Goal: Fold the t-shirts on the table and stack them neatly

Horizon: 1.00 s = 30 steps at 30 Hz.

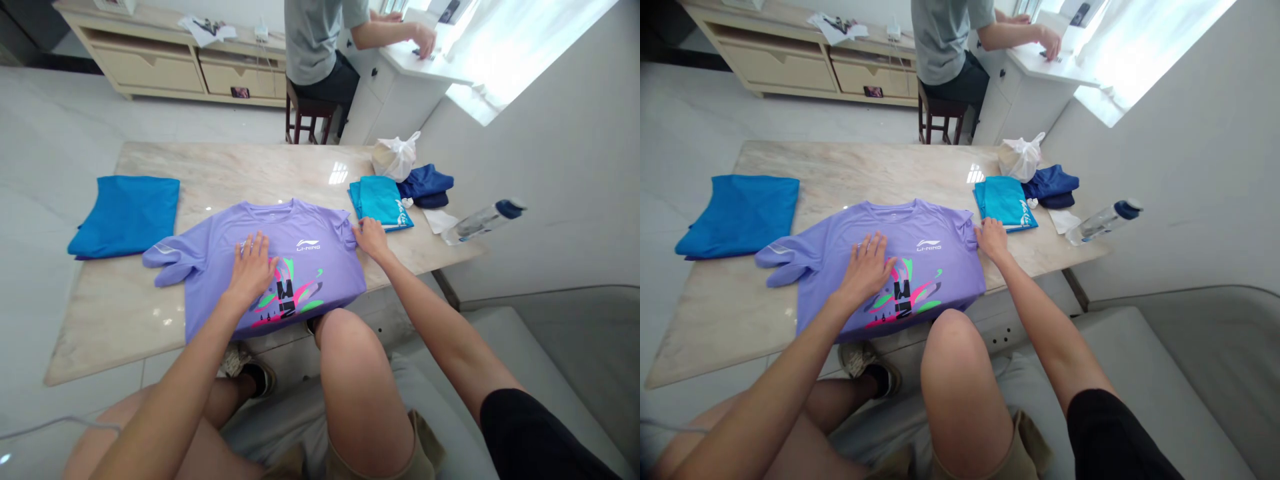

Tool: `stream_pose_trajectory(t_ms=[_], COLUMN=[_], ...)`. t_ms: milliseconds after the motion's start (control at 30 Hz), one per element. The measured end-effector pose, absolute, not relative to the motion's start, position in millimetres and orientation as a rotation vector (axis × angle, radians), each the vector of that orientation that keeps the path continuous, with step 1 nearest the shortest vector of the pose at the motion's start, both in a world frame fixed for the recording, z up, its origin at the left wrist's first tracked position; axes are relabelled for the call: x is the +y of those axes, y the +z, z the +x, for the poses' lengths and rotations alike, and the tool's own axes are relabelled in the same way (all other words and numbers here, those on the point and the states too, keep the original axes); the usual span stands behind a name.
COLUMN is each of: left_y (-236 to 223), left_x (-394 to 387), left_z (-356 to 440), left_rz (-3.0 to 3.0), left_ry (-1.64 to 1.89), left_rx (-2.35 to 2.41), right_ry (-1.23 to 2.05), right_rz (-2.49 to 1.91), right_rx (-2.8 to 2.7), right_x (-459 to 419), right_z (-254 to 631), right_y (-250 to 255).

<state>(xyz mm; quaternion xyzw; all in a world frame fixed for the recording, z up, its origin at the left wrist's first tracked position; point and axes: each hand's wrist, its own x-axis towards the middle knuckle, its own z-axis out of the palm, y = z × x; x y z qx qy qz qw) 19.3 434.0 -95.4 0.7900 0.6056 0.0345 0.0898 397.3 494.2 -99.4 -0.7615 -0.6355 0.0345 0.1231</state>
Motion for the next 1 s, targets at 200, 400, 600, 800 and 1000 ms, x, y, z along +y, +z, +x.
stream_pose_trajectory(t_ms=[200,400,600,800,1000], left_y=[-113.5,-112.2,-106.8,-111.5,-112.8], left_x=[423.8,421.9,421.3,416.7,411.6], left_z=[20.8,14.3,10.3,-2.9,-11.1], left_rz=[2.321,2.353,2.331,2.34,2.272], left_ry=[0.16,0.16,0.153,0.091,0.011], left_rx=[1.819,1.805,1.847,1.824,1.805], right_ry=[0.124,0.476,0.583,0.718,0.929], right_rz=[-2.322,-2.454,-2.383,-2.218,-2.159], right_rx=[-1.68,-1.358,-1.407,-1.254,-1.136], right_x=[457.4,452.9,470.2,479.1,486.6], right_z=[407.5,422.6,413.5,399.8,391.9], right_y=[-95.0,-90.7,-92.7,-76.9,-57.7])
